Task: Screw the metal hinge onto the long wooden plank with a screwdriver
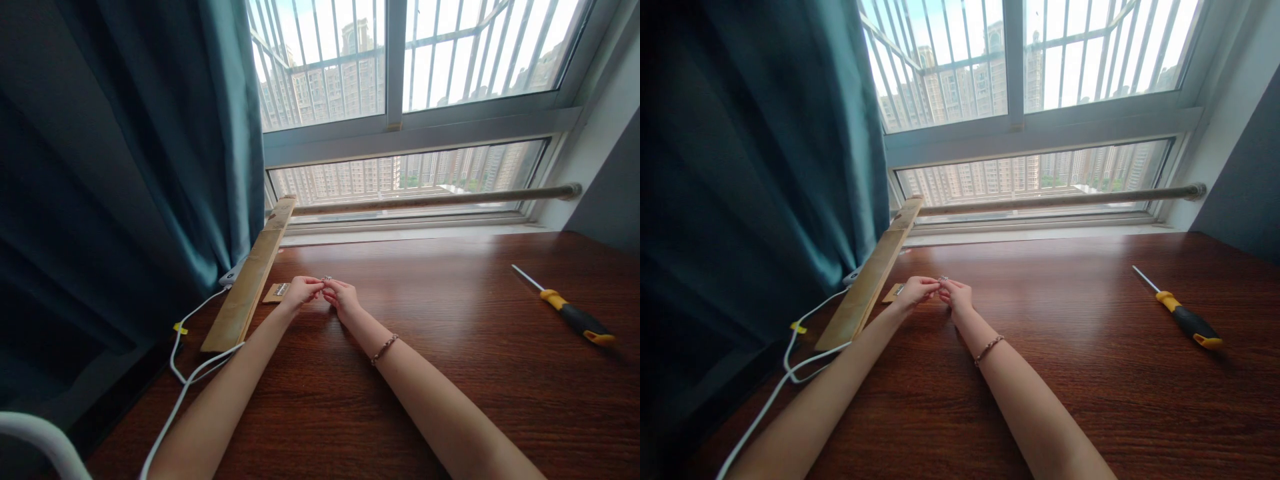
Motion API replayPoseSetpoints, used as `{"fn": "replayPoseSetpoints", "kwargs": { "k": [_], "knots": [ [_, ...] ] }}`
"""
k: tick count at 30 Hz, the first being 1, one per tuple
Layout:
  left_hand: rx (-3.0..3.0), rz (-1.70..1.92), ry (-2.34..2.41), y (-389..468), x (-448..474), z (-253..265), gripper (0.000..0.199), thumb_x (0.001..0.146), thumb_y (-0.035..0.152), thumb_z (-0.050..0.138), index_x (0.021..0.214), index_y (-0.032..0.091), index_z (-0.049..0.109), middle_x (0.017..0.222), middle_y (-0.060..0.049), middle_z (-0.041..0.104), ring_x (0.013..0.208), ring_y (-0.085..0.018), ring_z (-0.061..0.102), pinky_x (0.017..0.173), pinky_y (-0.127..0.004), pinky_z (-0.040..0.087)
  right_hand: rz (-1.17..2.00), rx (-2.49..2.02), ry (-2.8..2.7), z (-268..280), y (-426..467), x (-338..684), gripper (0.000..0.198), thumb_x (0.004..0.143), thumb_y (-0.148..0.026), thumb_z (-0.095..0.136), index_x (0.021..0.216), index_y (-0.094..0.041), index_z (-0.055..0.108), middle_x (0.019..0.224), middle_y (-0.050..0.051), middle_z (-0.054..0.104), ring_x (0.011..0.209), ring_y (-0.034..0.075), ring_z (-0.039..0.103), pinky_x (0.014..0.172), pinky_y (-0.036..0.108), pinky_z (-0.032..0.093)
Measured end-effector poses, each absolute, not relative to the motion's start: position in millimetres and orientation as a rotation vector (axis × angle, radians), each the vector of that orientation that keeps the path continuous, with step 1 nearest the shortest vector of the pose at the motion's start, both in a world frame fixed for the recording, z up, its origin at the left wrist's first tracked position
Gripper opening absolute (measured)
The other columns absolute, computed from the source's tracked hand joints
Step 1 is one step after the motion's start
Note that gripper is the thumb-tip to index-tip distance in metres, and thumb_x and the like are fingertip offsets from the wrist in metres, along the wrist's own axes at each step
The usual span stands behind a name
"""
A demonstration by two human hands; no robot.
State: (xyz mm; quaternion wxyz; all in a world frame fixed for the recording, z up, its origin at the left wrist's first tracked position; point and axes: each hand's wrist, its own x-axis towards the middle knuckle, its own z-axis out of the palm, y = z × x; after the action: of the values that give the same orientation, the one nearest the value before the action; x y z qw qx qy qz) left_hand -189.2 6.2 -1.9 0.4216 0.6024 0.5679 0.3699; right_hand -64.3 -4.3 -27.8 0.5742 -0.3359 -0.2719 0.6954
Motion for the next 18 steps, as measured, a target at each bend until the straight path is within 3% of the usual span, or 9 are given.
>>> {"fn": "replayPoseSetpoints", "kwargs": {
  "k": [11,18],
  "knots": [
    [1.421,0.997,1.363,2.9,-189.1,-0.4,0.046,0.053,0.051,0.073,0.074,0.010,0.069,0.053,0.000,0.055,0.042,-0.003,0.032,0.042,-0.021,0.018,1.585,-0.827,-0.516,-22.7,-6.7,-64.9,0.033,0.047,-0.029,0.077,0.076,-0.014,0.071,0.078,0.006,0.069,0.067,0.014,0.058,0.056,0.021,0.041],
    [1.134,1.133,1.326,2.9,-186.4,-1.8,0.047,0.044,0.044,0.080,0.076,0.012,0.069,0.072,-0.007,0.065,0.061,-0.011,0.055,0.056,-0.022,0.041,1.616,-0.774,-0.460,-21.5,-6.5,-63.4,0.031,0.047,-0.027,0.078,0.074,-0.014,0.068,0.077,0.006,0.068,0.066,0.014,0.061,0.057,0.021,0.044]
  ]
}}
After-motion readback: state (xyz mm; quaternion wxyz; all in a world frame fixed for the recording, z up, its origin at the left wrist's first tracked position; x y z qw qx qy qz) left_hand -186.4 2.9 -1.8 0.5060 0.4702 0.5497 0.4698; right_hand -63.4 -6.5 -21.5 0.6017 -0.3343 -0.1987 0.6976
